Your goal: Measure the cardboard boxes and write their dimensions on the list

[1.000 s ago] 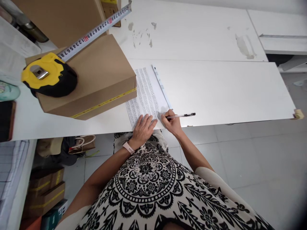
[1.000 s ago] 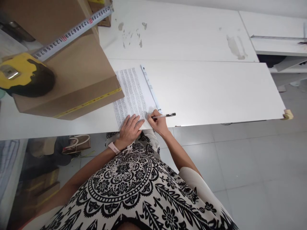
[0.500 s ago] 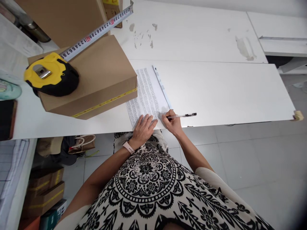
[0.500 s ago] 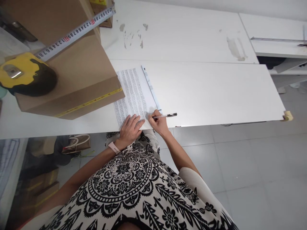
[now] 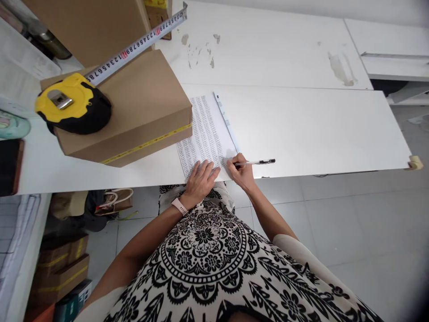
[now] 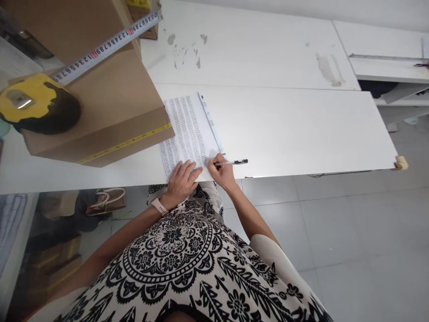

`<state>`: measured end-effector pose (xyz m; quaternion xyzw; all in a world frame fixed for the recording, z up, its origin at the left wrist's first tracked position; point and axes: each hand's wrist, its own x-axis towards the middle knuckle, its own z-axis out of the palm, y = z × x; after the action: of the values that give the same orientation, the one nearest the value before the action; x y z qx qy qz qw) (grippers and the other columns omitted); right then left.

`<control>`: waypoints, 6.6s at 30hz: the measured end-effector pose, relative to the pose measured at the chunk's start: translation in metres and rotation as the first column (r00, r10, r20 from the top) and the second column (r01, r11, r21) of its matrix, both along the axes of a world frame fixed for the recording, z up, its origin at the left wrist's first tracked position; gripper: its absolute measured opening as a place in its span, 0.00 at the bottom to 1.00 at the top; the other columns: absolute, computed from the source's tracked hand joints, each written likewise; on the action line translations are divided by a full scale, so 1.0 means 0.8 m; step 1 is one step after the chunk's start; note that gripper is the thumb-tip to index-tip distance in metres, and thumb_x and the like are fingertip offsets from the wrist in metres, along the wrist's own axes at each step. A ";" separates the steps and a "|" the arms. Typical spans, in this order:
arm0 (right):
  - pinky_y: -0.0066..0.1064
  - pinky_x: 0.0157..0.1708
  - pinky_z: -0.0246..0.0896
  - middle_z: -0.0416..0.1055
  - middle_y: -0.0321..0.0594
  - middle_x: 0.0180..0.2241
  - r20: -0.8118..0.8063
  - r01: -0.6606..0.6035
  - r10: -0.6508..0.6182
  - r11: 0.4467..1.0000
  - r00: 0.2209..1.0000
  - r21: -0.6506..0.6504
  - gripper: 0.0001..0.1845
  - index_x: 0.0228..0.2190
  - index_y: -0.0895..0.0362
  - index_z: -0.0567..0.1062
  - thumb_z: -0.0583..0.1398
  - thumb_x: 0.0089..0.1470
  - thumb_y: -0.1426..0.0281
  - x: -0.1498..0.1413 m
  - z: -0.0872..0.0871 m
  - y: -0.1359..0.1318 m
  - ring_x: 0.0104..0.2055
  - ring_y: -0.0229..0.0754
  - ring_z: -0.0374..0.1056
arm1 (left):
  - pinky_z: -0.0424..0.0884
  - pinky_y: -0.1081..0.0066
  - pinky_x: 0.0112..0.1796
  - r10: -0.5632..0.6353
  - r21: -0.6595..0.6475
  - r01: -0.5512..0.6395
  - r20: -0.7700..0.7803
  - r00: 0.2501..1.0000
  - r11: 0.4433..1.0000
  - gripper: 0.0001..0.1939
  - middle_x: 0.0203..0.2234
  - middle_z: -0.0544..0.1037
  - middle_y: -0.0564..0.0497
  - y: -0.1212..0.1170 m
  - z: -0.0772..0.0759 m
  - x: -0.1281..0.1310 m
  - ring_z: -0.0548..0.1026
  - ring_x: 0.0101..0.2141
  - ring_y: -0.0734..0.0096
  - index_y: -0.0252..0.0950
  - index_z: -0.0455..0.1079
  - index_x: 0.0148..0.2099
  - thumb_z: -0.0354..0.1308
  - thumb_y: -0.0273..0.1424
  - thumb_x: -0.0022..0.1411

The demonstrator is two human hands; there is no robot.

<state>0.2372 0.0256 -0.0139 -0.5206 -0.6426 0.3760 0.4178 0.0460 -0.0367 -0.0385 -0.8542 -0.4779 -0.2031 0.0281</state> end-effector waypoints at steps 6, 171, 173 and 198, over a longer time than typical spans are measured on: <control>0.30 0.22 0.48 0.53 0.27 0.18 0.008 -0.011 0.011 1.000 1.000 0.010 0.19 0.23 0.51 0.60 0.61 0.57 0.59 -0.001 0.000 0.001 0.21 0.35 0.51 | 0.63 0.44 0.63 0.003 -0.012 -0.003 0.012 1.000 1.000 0.20 0.59 0.76 0.36 0.000 -0.001 0.000 0.71 0.62 0.47 0.34 0.70 0.63 0.53 0.30 0.72; 0.53 0.60 0.64 0.71 0.49 0.60 -0.229 0.408 -0.352 0.868 0.908 0.284 0.24 0.58 0.49 0.72 0.52 0.68 0.54 -0.022 0.089 0.031 0.62 0.52 0.66 | 0.78 0.34 0.42 0.612 -0.639 -0.039 0.752 -0.244 0.769 0.23 0.28 0.84 0.44 0.076 0.232 -0.291 0.82 0.25 0.50 0.33 0.77 0.41 0.58 0.48 0.56; 0.54 0.63 0.61 0.71 0.47 0.60 -0.197 0.375 -0.327 0.877 0.924 0.302 0.25 0.58 0.49 0.72 0.51 0.68 0.53 -0.020 0.097 0.039 0.64 0.51 0.65 | 0.80 0.38 0.39 0.627 -0.647 -0.017 0.745 -0.229 0.762 0.23 0.28 0.84 0.43 0.079 0.231 -0.293 0.82 0.25 0.49 0.32 0.76 0.41 0.58 0.48 0.56; 0.59 0.61 0.62 0.69 0.43 0.64 0.228 0.000 -0.060 0.967 0.972 0.254 0.28 0.64 0.49 0.66 0.49 0.64 0.65 -0.023 0.125 0.060 0.62 0.56 0.68 | 0.82 0.56 0.31 0.684 -0.691 0.002 0.716 -0.138 0.723 0.23 0.23 0.82 0.45 0.064 0.238 -0.298 0.80 0.21 0.58 0.33 0.74 0.39 0.49 0.47 0.67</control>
<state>0.2188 0.0739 0.0863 -0.5138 -0.7218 0.2210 0.4076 -0.1922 0.0142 0.1520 -0.2510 -0.6000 -0.5969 -0.4698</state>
